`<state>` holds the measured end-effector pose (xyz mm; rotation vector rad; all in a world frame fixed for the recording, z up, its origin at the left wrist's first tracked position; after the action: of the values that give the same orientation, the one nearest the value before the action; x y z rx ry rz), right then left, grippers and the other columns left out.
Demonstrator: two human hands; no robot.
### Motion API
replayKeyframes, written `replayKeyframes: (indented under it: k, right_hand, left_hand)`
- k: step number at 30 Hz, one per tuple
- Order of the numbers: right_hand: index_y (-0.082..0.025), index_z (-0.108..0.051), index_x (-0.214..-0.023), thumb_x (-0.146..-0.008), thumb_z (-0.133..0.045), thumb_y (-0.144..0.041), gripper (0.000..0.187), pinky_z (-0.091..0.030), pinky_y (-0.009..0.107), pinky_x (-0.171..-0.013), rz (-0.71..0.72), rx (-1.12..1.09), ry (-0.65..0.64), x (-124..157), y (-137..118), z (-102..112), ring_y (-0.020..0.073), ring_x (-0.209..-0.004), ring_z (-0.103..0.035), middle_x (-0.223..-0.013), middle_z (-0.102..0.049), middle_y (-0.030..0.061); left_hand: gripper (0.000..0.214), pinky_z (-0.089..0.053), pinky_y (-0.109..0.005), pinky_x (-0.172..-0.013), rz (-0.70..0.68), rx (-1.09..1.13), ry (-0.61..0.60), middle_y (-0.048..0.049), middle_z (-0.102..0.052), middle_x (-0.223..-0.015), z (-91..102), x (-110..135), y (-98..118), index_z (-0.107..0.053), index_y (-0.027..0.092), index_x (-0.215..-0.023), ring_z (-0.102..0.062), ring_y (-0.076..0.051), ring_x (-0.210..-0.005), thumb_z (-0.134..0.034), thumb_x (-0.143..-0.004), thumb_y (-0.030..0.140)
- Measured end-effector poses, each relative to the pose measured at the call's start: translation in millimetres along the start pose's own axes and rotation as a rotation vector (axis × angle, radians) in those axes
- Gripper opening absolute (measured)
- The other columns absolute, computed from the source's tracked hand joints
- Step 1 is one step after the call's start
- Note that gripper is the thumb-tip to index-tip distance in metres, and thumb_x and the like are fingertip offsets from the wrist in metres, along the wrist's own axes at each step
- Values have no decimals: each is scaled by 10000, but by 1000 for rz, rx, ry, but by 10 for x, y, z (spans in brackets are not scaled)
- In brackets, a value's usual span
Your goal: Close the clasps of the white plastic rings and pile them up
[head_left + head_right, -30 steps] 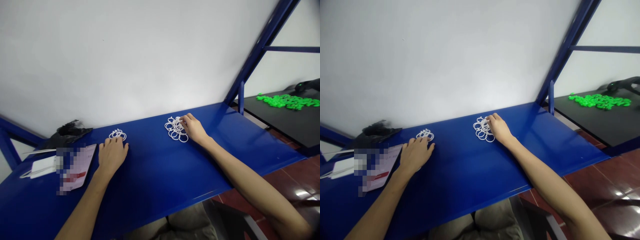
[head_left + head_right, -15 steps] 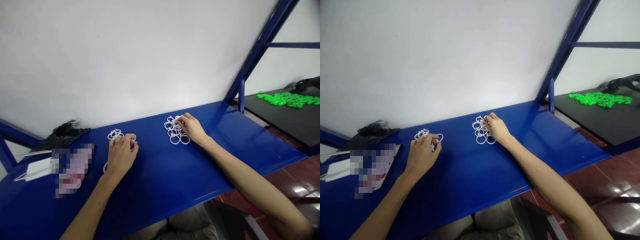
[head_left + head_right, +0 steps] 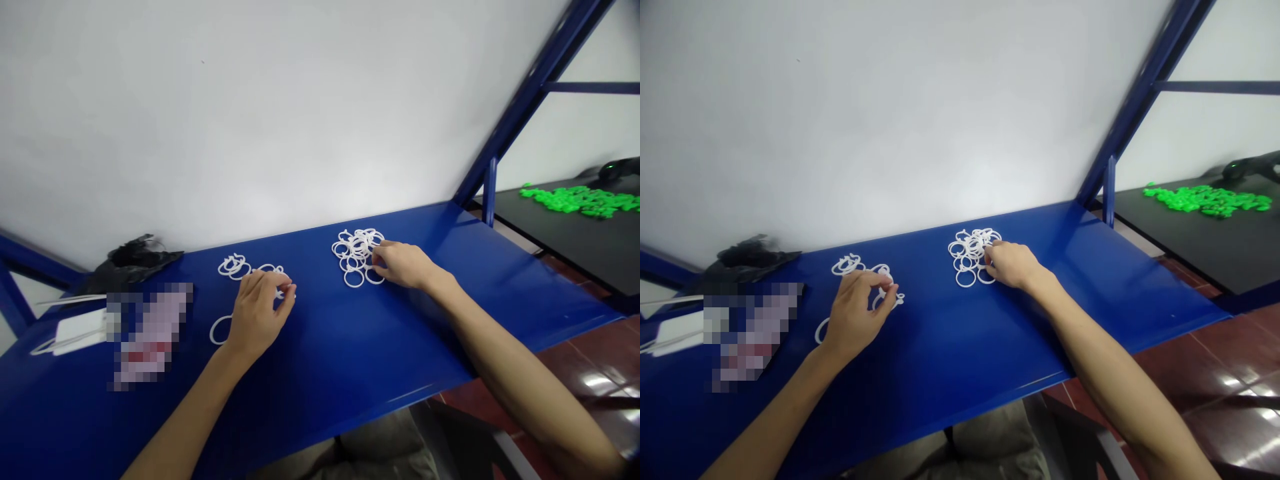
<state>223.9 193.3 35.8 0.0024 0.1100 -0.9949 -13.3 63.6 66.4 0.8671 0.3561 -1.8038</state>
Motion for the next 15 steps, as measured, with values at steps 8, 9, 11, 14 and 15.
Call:
replayKeyframes:
  k: [8,9,11,14,15]
  right_hand:
    - [-230,-661,-915,-858,-621,-262,77,-355,265,-552,-15,-11,-39,-9,19,-30,181,-737,-624,-979,-684,64]
    - [-233,-660,-926,-870,-607,-262,82,-357,261,-560,-11,-10,-58,-5,12,-35,181,-756,-628,-989,-683,61]
    - [-233,-656,-935,-886,-578,-249,94,-358,256,-573,-7,-7,-83,7,6,-27,177,-783,-630,-1002,-679,55]
    - [-224,-652,-928,-884,-570,-237,94,-358,254,-583,-16,-2,-90,23,26,11,173,-796,-623,-1013,-676,53]
    - [-221,-651,-921,-881,-572,-236,90,-359,253,-586,-18,-6,-90,25,36,20,172,-797,-620,-1012,-675,52]
  left_hand:
    - [30,-456,-327,-809,-89,45,-57,7,-644,-807,-87,19,92,-522,216,-942,-583,-172,-785,-551,-946,207]
    - [24,-457,-327,-805,-92,48,-81,6,-644,-810,-115,23,94,-523,215,-949,-581,-173,-787,-547,-951,213]
    - [17,-456,-333,-809,-94,51,-134,5,-647,-815,-179,36,94,-526,213,-959,-583,-176,-797,-539,-959,224]
    - [23,-448,-349,-814,-82,41,-258,1,-660,-840,-314,72,74,-535,216,-983,-593,-188,-826,-524,-962,215]
    - [39,-445,-354,-815,-74,34,-302,-2,-668,-860,-360,87,62,-538,217,-994,-598,-193,-842,-518,-962,206]
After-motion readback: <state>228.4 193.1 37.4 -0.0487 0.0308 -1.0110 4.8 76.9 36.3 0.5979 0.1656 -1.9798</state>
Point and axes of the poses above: each hand's wrist, its own x-axis away from the middle knuckle, its own z-axis out of the back of the hand, y = z × x, the point moved 8 cm from there along -x, towards the middle knuckle
